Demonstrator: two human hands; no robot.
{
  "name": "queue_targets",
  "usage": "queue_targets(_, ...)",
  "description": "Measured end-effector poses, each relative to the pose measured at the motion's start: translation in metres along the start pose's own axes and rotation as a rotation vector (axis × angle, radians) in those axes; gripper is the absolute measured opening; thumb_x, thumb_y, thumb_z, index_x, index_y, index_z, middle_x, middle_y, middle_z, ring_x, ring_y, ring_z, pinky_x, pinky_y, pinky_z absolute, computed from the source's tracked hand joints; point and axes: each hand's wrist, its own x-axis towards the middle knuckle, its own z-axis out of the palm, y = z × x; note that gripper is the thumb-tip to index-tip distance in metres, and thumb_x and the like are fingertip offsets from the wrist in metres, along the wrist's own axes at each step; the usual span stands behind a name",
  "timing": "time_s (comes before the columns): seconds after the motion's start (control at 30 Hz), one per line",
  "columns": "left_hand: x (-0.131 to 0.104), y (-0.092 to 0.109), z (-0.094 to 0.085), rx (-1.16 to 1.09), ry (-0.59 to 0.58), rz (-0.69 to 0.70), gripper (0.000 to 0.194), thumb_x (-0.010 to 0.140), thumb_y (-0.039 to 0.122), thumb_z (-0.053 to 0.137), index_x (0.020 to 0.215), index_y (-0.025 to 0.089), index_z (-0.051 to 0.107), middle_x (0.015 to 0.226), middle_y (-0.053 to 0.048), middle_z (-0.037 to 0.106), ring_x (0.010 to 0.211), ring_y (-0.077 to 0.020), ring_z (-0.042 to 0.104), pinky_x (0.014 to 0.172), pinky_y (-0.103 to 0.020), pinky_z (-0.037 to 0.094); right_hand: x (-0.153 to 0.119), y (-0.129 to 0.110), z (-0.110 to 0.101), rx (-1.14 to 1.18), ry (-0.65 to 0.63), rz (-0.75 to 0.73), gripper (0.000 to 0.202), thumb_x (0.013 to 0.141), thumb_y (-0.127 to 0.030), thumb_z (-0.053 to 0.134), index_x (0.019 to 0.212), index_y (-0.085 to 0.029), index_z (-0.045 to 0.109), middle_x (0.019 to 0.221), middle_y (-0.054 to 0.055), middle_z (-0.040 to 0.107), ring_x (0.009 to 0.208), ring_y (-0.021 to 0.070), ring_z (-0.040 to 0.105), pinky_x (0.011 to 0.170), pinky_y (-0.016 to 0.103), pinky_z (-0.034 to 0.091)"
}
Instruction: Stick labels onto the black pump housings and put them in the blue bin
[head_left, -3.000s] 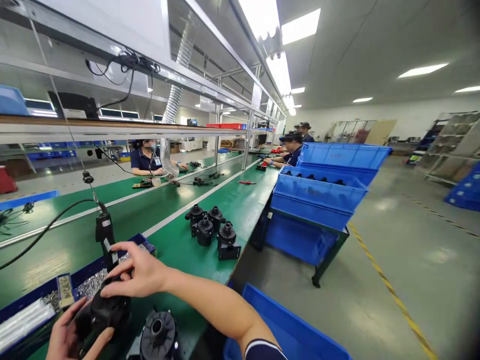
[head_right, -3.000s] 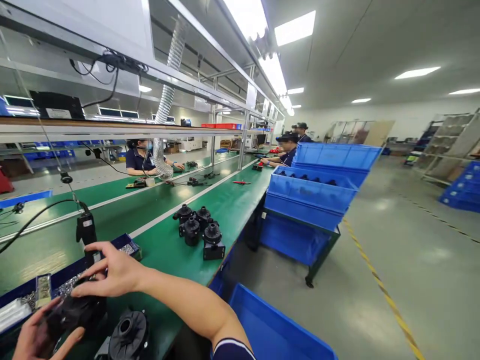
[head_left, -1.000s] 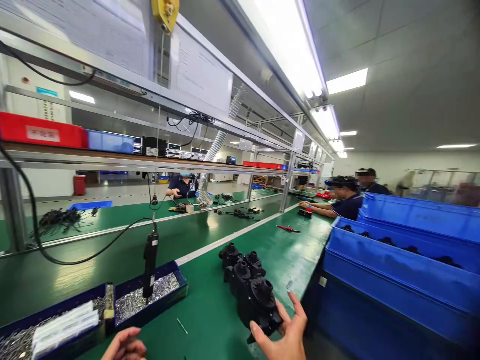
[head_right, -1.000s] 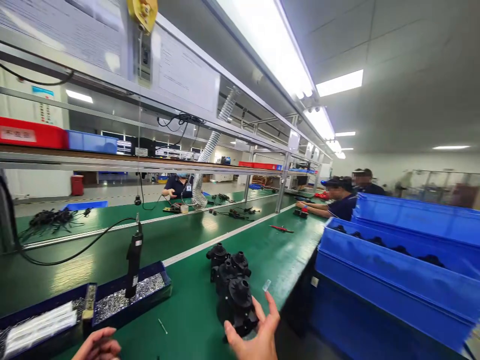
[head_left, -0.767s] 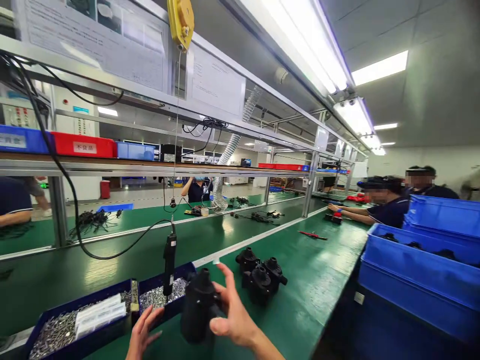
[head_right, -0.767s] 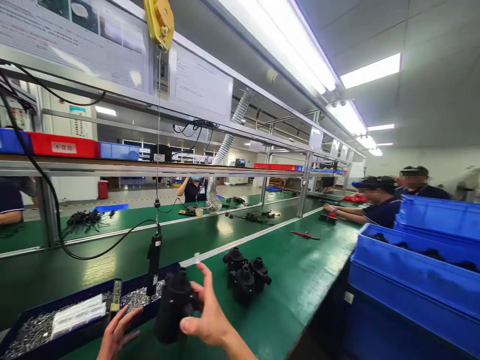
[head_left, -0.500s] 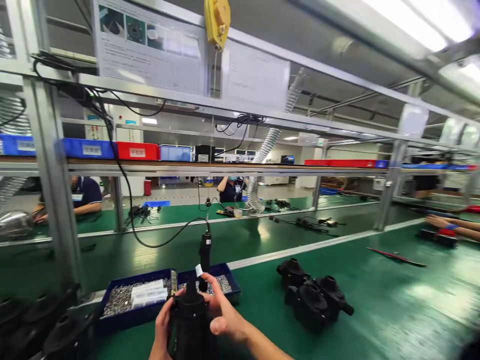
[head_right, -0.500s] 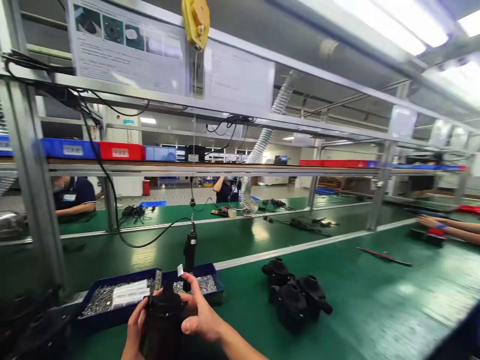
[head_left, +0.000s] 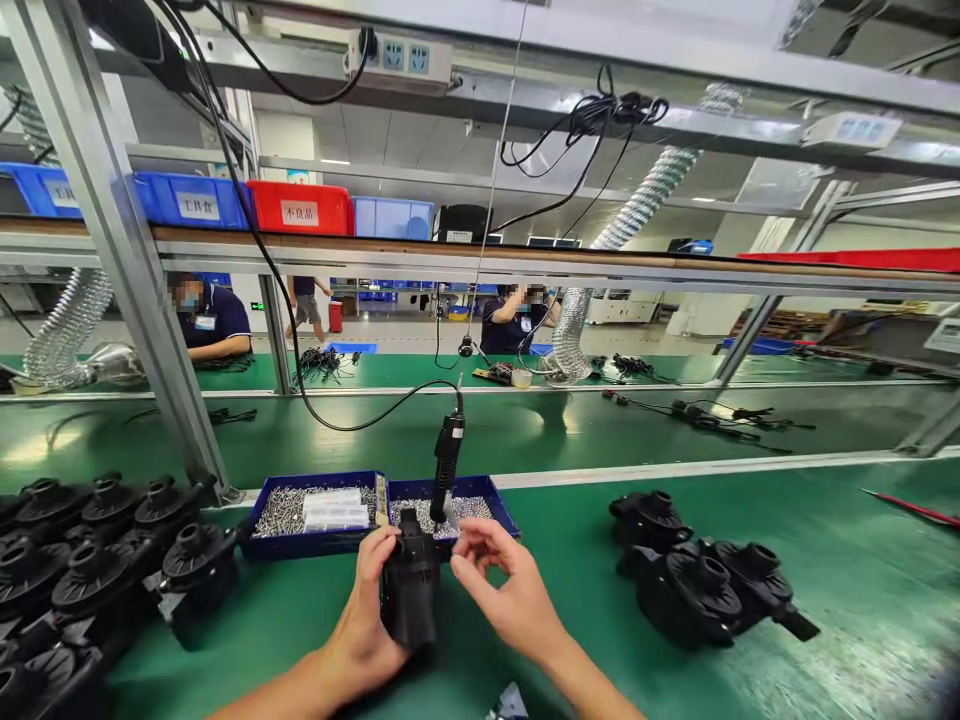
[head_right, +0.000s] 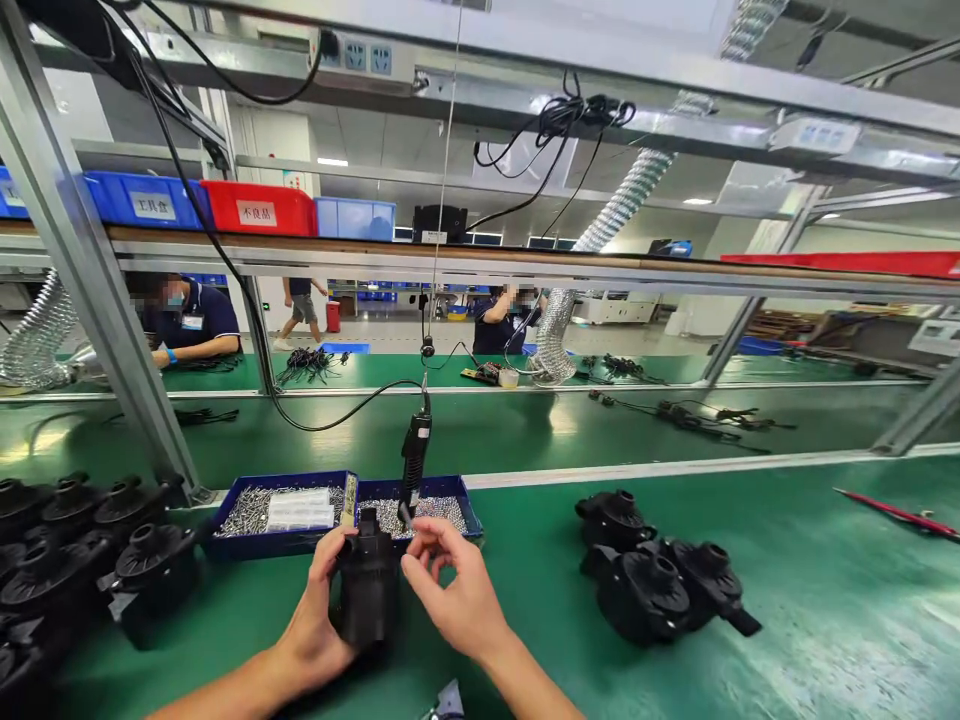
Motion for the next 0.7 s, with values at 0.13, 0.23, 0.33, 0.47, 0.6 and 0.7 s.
queue_targets(0.13, 0.004, 0.003, -0.003, -0.041, 0.006, -0.005, 0.107, 0.073, 0.012, 0.079, 0.166, 0.022, 0.027, 0.151, -0.021, 0.045, 0.14, -0.0376, 0.055, 0.116, -0.057, 0.052, -0.008, -0.006, 0.007, 0.097, -0.176, 0.147, 0.059, 0.091, -0.077, 0.066, 0.075, -0.021, 0.057, 0.055, -0.003, 0.051, 0.051, 0.0127, 0.043, 0.054, 0.028, 0.036)
queue_targets(0.23, 0.002, 0.002, -0.004, -0.09, -0.041, -0.029, 0.107, 0.077, 0.02, 0.085, 0.166, 0.022, 0.025, 0.152, -0.022, 0.044, 0.139, -0.0403, 0.055, 0.116, -0.063, 0.05, -0.011, -0.007, 0.017, 0.124, -0.277, 0.217, 0.066, 0.085, -0.084, 0.069, 0.073, -0.021, 0.054, 0.056, -0.006, 0.044, 0.05, 0.0101, 0.036, 0.053, 0.026, 0.029)
queue_targets(0.33, 0.003, 0.003, -0.005, -0.122, -0.058, -0.049, 0.107, 0.078, 0.023, 0.087, 0.165, 0.022, 0.025, 0.151, -0.023, 0.044, 0.136, -0.0406, 0.056, 0.116, -0.067, 0.05, -0.012, -0.01, 0.021, 0.107, -0.326, 0.242, 0.067, 0.084, -0.085, 0.069, 0.075, -0.019, 0.055, 0.062, -0.005, 0.044, 0.055, 0.0103, 0.035, 0.055, 0.026, 0.029)
queue_targets(0.47, 0.007, 0.01, -0.006, -0.135, -0.094, -0.019, 0.1, 0.08, 0.021, 0.083, 0.163, 0.021, 0.028, 0.148, -0.022, 0.047, 0.137, -0.0381, 0.054, 0.114, -0.062, 0.052, -0.014, -0.015, 0.019, 0.045, -0.356, 0.237, 0.06, 0.089, -0.074, 0.07, 0.075, -0.017, 0.058, 0.069, -0.002, 0.049, 0.063, 0.0118, 0.037, 0.06, 0.027, 0.029)
queue_targets(0.6, 0.008, 0.013, -0.007, -0.132, -0.095, -0.021, 0.102, 0.08, 0.022, 0.085, 0.164, 0.019, 0.027, 0.15, -0.022, 0.046, 0.137, -0.0371, 0.055, 0.116, -0.059, 0.05, -0.016, -0.019, 0.017, -0.013, -0.38, 0.244, 0.05, 0.091, -0.063, 0.069, 0.074, -0.017, 0.059, 0.066, -0.002, 0.049, 0.061, 0.0118, 0.036, 0.058, 0.028, 0.026)
queue_targets(0.7, 0.008, 0.015, -0.007, -0.133, -0.085, -0.033, 0.104, 0.079, 0.021, 0.086, 0.164, 0.021, 0.026, 0.151, -0.022, 0.045, 0.139, -0.0376, 0.054, 0.118, -0.06, 0.049, -0.016, -0.022, 0.017, -0.049, -0.376, 0.239, 0.046, 0.091, -0.058, 0.068, 0.073, -0.017, 0.059, 0.064, -0.003, 0.046, 0.06, 0.0116, 0.034, 0.057, 0.028, 0.025)
